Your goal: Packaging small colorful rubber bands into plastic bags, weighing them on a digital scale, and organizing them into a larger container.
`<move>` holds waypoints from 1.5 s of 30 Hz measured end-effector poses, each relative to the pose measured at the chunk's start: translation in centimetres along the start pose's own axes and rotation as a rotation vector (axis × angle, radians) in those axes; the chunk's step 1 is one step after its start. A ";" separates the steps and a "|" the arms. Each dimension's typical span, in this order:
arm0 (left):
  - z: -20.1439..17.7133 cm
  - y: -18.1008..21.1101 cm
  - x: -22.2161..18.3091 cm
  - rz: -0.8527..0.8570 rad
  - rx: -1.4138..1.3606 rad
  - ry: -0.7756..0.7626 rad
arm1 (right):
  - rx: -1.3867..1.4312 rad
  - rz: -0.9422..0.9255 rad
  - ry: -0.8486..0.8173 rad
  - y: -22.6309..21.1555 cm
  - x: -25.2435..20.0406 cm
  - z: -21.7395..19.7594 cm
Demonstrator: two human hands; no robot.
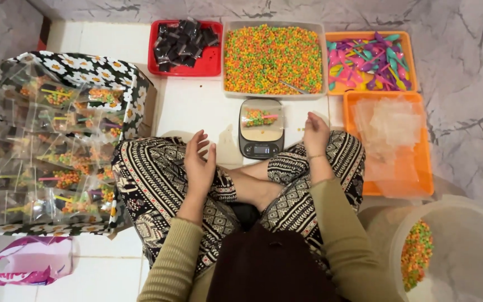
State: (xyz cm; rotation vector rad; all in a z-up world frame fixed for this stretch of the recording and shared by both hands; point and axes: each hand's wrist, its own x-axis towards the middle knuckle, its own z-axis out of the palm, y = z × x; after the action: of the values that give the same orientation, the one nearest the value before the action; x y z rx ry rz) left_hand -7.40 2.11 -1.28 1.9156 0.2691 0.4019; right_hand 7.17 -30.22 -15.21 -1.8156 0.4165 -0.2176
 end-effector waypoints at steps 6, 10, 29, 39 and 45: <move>0.4 -1.0 0.0 0.008 0.011 0.005 | 0.051 0.055 -0.003 -0.5 -0.7 -0.3; 0.4 -1.1 -0.1 0.025 0.036 0.003 | -0.068 -0.032 0.001 0.2 -0.5 0.1; 1.6 1.5 0.5 -0.136 -0.011 -0.143 | -0.487 -0.096 -0.187 0.7 0.4 4.0; 4.3 3.8 7.1 0.172 0.318 -0.450 | -0.124 -0.240 -0.507 -16.9 -7.2 4.6; 4.5 1.0 12.6 0.147 0.255 -0.607 | -0.260 -0.359 -0.673 -25.4 -7.3 8.0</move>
State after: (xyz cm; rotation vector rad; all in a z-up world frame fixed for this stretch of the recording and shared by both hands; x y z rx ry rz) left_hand 5.95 2.59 0.00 2.2148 -0.2324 -0.1375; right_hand 7.60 -14.25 7.28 -2.0783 -0.3730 0.2163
